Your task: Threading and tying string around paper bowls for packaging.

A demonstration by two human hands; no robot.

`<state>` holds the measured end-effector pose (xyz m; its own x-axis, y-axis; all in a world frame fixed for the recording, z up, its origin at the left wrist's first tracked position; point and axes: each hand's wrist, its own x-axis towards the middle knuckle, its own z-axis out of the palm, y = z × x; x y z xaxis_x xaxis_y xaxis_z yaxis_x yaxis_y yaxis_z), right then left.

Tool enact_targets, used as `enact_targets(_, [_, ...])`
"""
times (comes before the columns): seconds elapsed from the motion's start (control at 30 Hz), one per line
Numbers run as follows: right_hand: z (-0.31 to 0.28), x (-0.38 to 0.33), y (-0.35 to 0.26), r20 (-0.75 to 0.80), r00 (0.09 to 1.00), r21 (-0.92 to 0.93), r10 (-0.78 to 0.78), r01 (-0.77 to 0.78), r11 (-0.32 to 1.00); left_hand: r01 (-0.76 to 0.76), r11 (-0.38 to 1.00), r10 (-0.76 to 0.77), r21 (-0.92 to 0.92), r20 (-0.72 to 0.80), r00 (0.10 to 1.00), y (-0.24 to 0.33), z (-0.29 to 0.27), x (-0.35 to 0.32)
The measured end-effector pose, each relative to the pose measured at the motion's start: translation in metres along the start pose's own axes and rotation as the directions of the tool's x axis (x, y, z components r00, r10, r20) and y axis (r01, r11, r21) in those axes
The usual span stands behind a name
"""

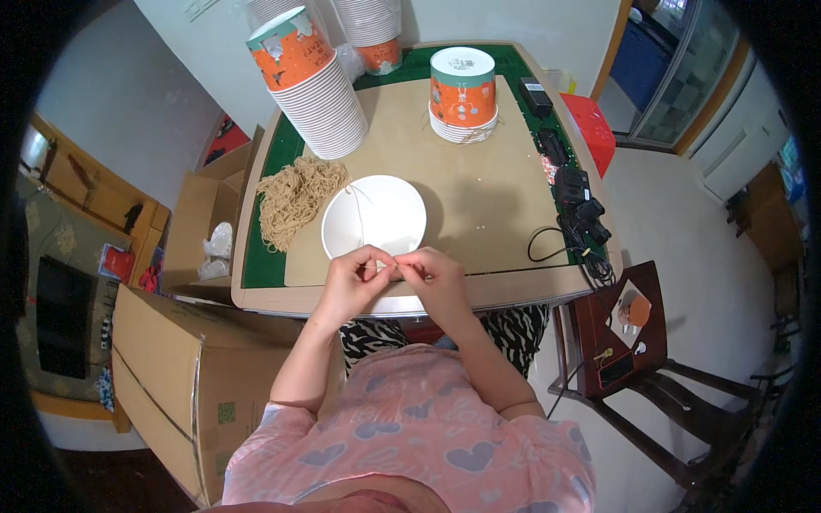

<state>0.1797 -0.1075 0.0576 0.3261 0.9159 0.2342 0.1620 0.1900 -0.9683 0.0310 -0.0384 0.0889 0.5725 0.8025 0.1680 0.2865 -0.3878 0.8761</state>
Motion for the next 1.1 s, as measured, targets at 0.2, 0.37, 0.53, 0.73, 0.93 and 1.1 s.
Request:
enact_targets(0.2, [0.0, 0.0, 0.0, -0.009, 1.0, 0.119, -0.026, 0.027, 0.993, 0.022, 1.0, -0.022, -0.004, -0.012, 1.0, 0.0, 0.001, 0.001])
enact_targets(0.37, [-0.001, 0.002, 0.007, 0.005, 0.996, 0.069, 0.084, -0.085, 0.994, 0.025, 1.0, -0.025, -0.006, -0.013, 1.0, -0.001, 0.001, 0.001])
enact_targets(0.53, [-0.001, 0.003, 0.007, 0.033, 0.988, 0.224, 0.148, -0.151, 0.963, 0.008, 0.997, -0.006, 0.071, -0.032, 0.999, -0.001, 0.0, 0.001])
enact_targets(0.73, [0.002, 0.002, 0.009, 0.065, 0.979, 0.292, 0.192, -0.202, 0.935, -0.072, 0.985, 0.089, 0.155, -0.106, 0.99, 0.0, 0.003, 0.003])
enact_targets(0.93, [-0.004, 0.004, 0.015, 0.209, 0.924, 0.491, 0.321, -0.383, 0.782, -0.129, 0.98, 0.146, 0.152, -0.105, 0.984, -0.004, 0.001, 0.003])
enact_targets(1.1, [-0.001, 0.003, 0.011, 0.176, 0.921, 0.501, 0.347, -0.387, 0.774, -0.063, 0.985, 0.075, 0.163, -0.067, 0.995, 0.008, -0.001, 0.0])
